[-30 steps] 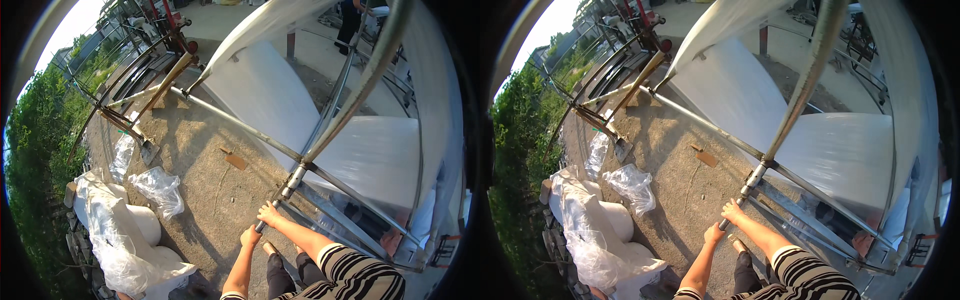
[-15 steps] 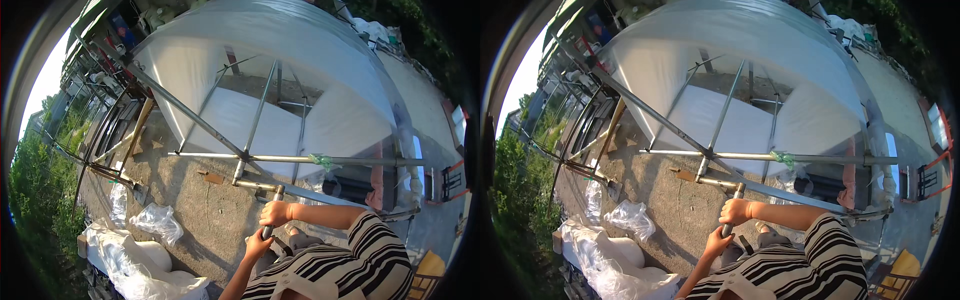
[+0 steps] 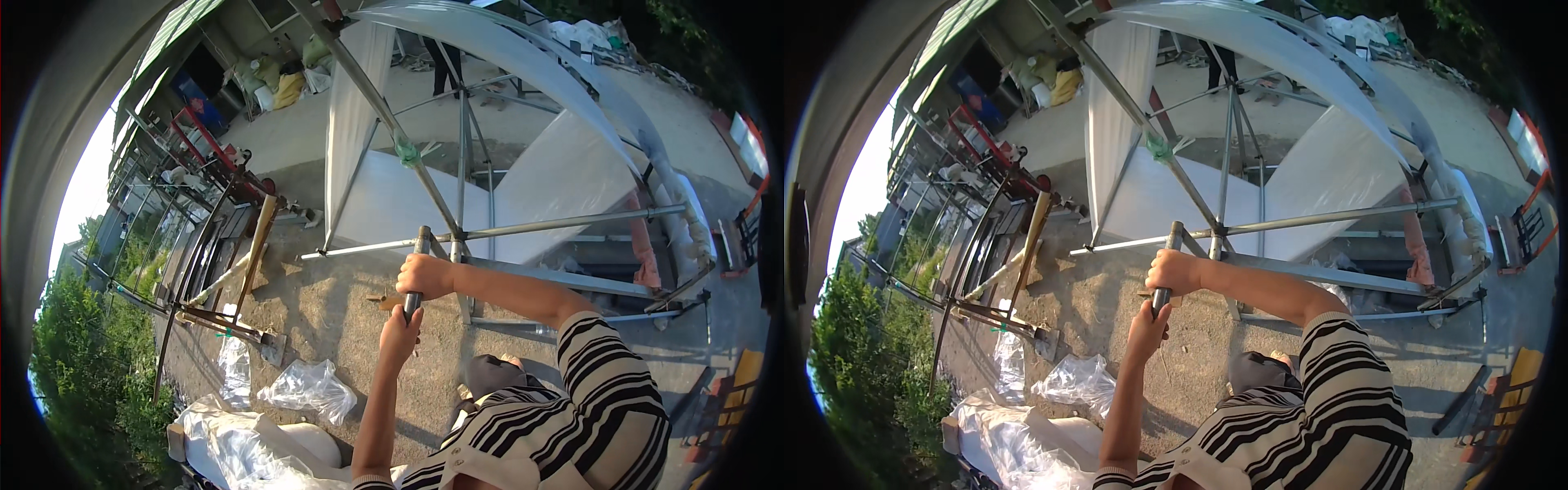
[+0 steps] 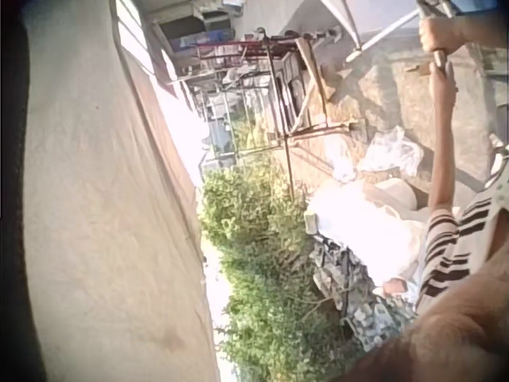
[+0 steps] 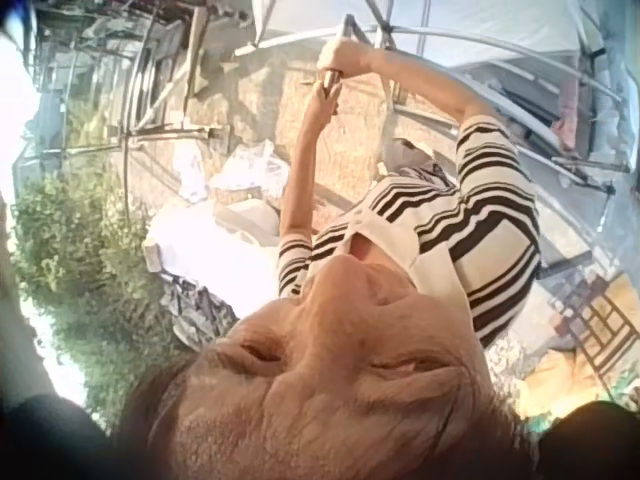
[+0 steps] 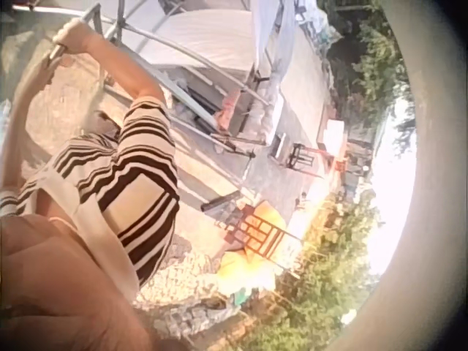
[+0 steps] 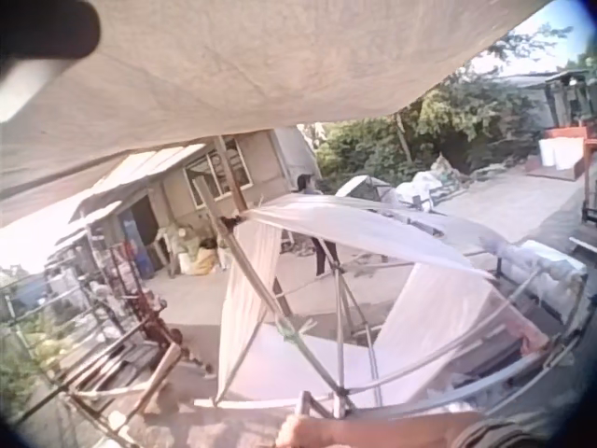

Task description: The person assembles a greenhouse by attaching a metal pole to the frame and securing a white plastic sheet over the structure. They adjust the sheet and tighten connections to ensure stability.

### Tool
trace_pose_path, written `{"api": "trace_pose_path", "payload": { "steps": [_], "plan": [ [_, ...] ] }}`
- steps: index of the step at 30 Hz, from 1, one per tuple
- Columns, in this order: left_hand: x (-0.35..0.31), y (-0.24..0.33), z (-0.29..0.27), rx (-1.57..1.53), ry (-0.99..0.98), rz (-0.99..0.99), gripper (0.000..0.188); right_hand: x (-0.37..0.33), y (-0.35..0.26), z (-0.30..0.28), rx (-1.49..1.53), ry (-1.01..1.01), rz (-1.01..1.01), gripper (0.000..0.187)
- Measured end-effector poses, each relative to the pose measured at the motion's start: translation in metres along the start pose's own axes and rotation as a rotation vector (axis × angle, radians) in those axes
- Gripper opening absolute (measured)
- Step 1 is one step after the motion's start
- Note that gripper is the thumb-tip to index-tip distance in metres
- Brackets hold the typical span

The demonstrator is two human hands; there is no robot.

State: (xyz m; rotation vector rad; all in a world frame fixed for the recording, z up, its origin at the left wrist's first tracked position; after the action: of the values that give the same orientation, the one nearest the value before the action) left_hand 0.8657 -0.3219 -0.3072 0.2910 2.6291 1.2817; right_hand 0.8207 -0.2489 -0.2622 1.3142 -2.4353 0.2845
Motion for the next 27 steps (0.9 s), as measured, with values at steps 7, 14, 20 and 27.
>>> {"api": "trace_pose_path", "payload": {
  "steps": [7,14,20,27],
  "plan": [
    [0.043,-0.013,-0.121,0.319,-0.143,0.468,0.037,0.069,-0.018,0.067,0.041,-0.036,-0.047,0.009],
    [0.253,0.073,-0.350,1.217,0.524,0.733,0.086,0.093,-0.008,0.137,0.119,-0.258,0.014,0.010],
    [0.447,-0.115,-0.428,1.173,-0.199,0.379,0.075,0.105,-0.012,0.217,0.082,-0.471,0.043,0.007],
    [0.460,-0.205,-0.373,0.940,-0.495,0.563,0.050,0.086,-0.017,0.278,-0.252,-1.002,0.274,0.010]
  ]
}}
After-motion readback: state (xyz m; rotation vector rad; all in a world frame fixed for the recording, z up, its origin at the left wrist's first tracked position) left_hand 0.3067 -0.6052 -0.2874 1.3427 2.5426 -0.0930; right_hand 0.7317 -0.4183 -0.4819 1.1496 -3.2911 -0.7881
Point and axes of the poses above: each hand's wrist, its own x-axis towards the middle knuckle, its own z-axis out of the palm, y = z × x, the point moved 9 cm from there along x, towards the middle knuckle, and after that the axes turned 8 degrees about z, right-handed, at the moved point
